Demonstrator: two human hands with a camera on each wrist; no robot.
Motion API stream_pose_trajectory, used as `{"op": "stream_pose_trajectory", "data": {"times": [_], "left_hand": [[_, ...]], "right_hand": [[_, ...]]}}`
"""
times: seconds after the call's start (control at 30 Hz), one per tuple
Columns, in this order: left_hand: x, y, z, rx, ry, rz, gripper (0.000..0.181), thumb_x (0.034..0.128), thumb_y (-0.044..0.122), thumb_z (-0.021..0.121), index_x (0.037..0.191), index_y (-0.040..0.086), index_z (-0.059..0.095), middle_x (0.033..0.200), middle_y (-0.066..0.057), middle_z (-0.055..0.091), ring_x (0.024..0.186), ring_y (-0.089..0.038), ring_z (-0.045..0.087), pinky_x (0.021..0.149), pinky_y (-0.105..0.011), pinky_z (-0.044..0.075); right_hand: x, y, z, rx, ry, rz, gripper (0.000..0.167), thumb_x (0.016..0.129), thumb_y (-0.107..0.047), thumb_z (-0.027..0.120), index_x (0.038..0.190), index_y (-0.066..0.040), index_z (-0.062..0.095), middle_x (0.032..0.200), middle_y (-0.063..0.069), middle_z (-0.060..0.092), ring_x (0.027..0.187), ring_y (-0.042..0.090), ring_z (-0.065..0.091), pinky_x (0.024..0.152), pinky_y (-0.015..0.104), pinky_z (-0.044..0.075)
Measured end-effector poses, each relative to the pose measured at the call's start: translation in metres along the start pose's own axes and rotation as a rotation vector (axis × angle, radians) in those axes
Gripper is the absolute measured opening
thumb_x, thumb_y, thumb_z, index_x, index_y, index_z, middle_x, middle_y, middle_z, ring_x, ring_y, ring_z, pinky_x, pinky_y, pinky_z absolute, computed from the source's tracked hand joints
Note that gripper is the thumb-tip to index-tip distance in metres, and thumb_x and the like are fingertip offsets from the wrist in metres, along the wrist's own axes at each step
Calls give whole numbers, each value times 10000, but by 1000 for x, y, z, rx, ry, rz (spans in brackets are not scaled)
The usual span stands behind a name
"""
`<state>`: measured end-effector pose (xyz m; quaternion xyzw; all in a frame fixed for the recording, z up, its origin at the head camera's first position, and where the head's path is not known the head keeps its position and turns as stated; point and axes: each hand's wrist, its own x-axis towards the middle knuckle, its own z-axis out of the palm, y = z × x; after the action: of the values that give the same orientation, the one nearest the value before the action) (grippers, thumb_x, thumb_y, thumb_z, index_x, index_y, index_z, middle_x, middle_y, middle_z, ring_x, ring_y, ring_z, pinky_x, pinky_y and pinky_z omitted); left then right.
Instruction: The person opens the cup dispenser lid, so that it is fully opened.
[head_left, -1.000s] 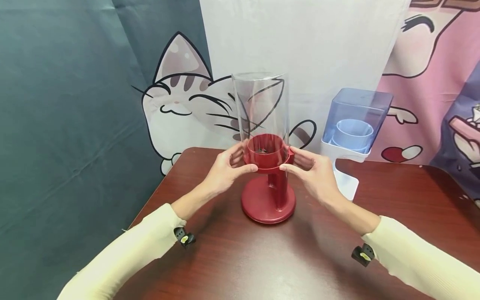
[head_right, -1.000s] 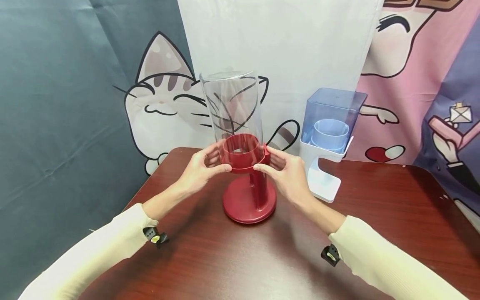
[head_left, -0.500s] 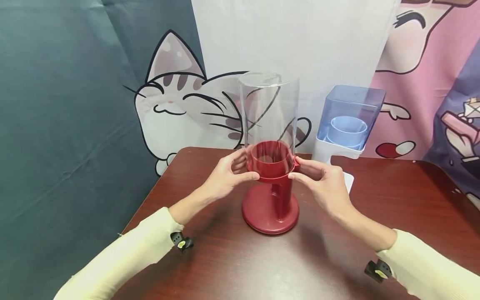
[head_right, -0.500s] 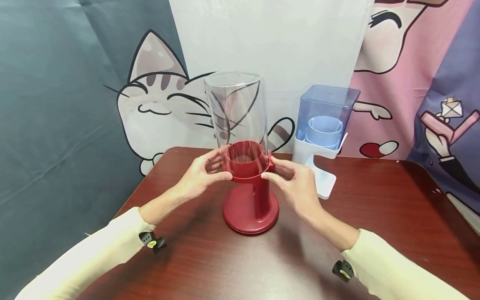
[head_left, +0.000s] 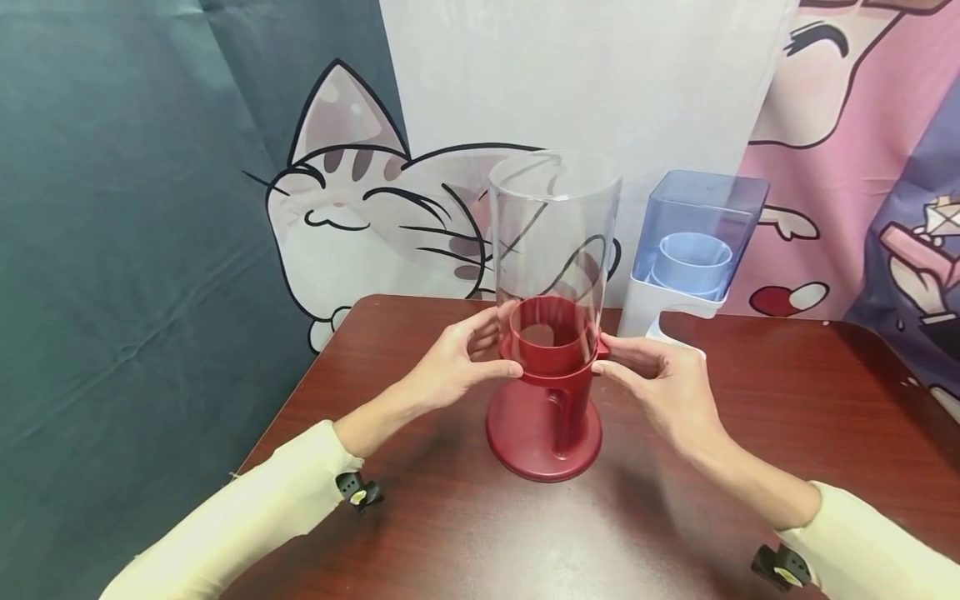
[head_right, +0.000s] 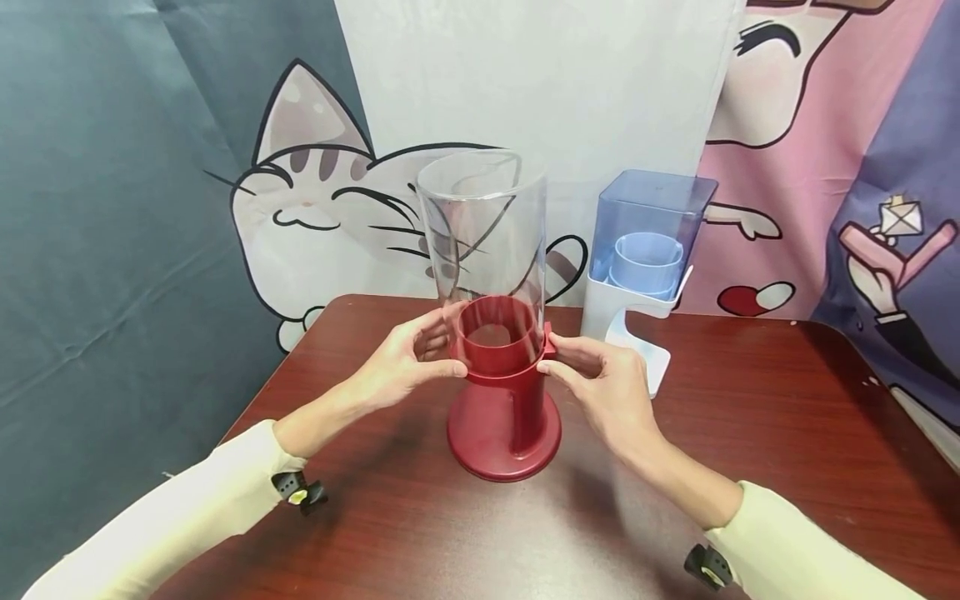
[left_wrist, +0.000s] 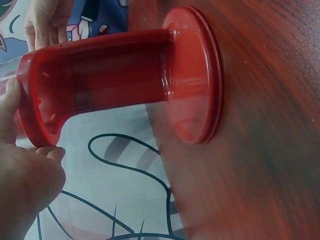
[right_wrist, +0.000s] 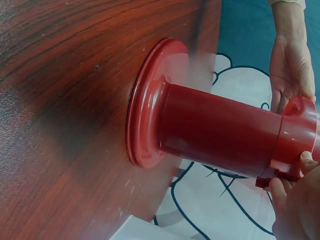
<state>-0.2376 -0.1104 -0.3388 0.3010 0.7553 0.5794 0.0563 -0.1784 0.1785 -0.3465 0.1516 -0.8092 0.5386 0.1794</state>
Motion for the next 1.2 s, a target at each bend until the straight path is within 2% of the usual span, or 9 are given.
{"op": "stream_pose_trajectory", "data": {"times": [0.27,0.47,0.6,0.8,0.97,1.07,1.2], "left_hand": [[1,-1,-3,30,-33,15,851,891,-16,839,1622,31,407,1635,-88,471,1447,-248,527,1152,-330,455],[2,-3,-6,45,-50,10,850,896,1,840,1627,48,408,1637,-77,470,1444,-243,531,1150,-333,459],[2,-3,-8,68,-59,8,847,908,57,845,1633,82,408,1640,-42,469,1451,-213,521,1159,-331,449],[1,-2,-8,104,-58,15,872,903,167,865,1643,140,404,1636,22,471,1461,-188,506,1189,-398,429],[5,5,-11,68,-45,71,966,888,192,889,1669,114,325,1651,45,451,1505,-150,440,1226,-400,382],[9,14,-17,11,-29,129,1059,860,344,911,1680,113,282,1649,11,461,1524,-155,413,1242,-416,360],[15,28,-26,-74,-9,198,1241,761,566,890,1695,110,211,1661,-85,438,1534,-211,407,1249,-419,345]], "right_hand": [[-1,1,-3,-25,11,3,353,876,-69,874,1223,-82,808,1083,85,807,881,90,781,775,191,611],[0,4,-5,-32,9,15,326,885,-85,874,1204,-75,813,1069,70,810,856,82,780,759,236,631],[0,5,-6,23,-22,34,319,906,-70,853,1220,-57,794,1101,113,801,893,107,789,801,240,624],[1,4,-6,75,-62,67,343,936,-93,831,1267,-82,742,1116,154,775,920,183,778,803,248,631],[2,3,-6,60,-39,21,427,918,-68,841,1319,-80,694,1136,140,741,956,178,731,833,198,608],[4,3,-7,69,-44,0,516,905,-64,854,1381,-99,657,1241,98,712,1071,197,703,908,188,580],[8,4,-7,74,-100,3,697,897,-98,869,1520,-156,560,1439,46,645,1288,246,625,992,170,530]]}}
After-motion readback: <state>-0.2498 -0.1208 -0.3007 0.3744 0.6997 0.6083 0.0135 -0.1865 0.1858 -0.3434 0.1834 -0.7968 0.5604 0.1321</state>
